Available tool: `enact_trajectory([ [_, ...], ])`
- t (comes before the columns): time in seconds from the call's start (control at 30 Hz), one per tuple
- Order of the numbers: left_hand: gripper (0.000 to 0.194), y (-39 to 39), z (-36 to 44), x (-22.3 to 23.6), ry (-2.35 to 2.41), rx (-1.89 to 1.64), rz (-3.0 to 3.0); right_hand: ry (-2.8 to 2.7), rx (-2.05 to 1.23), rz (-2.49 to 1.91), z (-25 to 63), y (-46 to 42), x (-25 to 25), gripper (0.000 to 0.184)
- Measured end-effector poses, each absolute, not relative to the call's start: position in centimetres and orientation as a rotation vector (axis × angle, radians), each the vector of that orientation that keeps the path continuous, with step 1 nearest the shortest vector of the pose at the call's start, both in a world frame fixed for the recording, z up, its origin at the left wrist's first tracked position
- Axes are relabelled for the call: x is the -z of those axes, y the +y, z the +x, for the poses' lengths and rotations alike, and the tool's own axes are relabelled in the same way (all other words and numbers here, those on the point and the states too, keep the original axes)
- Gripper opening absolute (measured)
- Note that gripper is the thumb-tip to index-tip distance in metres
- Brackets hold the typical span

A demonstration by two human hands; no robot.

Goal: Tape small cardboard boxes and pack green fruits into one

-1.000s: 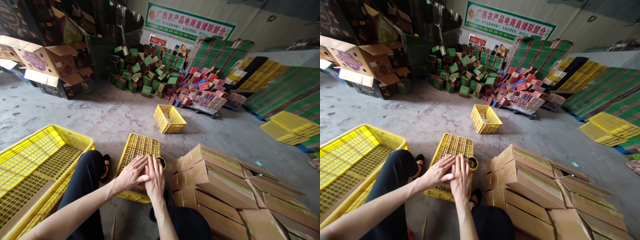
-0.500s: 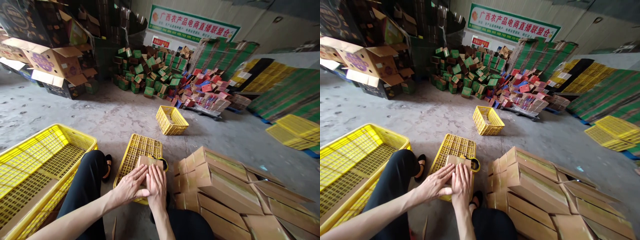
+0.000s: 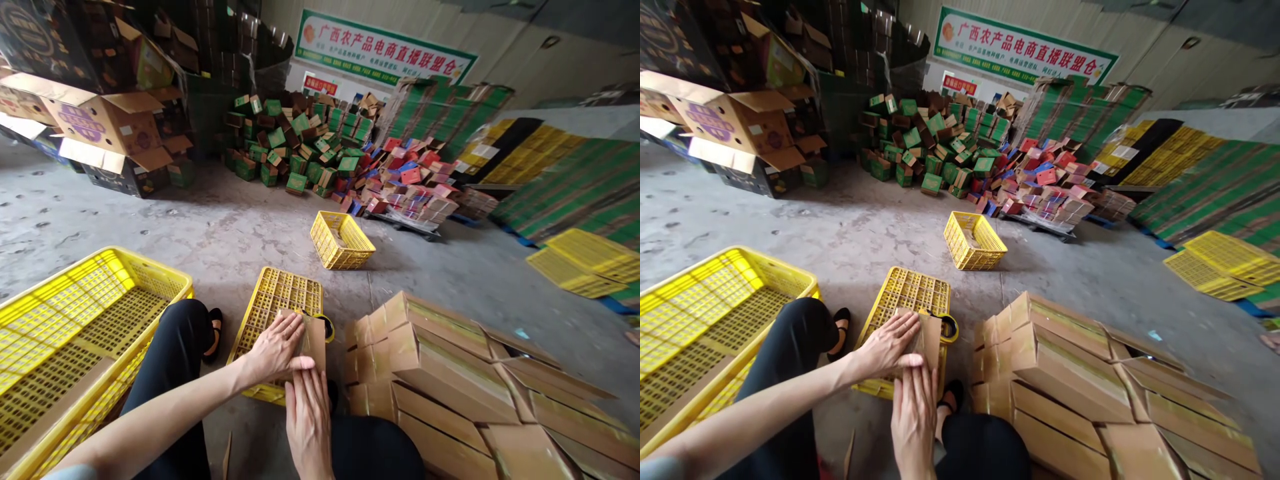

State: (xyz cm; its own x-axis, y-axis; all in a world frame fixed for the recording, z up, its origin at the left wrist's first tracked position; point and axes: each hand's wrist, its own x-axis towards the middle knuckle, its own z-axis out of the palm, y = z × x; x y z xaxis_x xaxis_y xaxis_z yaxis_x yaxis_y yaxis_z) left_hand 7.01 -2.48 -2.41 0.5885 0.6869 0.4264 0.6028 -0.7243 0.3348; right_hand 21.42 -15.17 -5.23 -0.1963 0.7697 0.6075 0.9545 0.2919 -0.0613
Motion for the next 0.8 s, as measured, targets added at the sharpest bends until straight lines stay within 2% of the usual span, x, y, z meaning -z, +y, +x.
enact_trajectory([
  [0.2, 0.103, -0.8, 10.2, 2.4, 1.043, -0.803, 2.666, -2.012, 0.465, -1.564, 21.5, -15.0, 5.6, 0.047],
  [0.37, 0.104, -2.5, 9.4, 2.4, 0.963, -0.757, 2.684, -2.019, 0.423, -1.59, 20.9, -15.3, 5.1, 0.039],
  [0.63, 0.092, -5.9, 6.4, 1.3, 0.824, -0.721, 2.651, -1.987, 0.405, -1.589, 20.5, -15.7, 4.8, 0.06],
  [0.8, 0.092, -7.0, 4.8, 0.8, 0.827, -0.688, 2.646, -2.013, 0.444, -1.579, 20.7, -15.7, 4.8, 0.064],
])
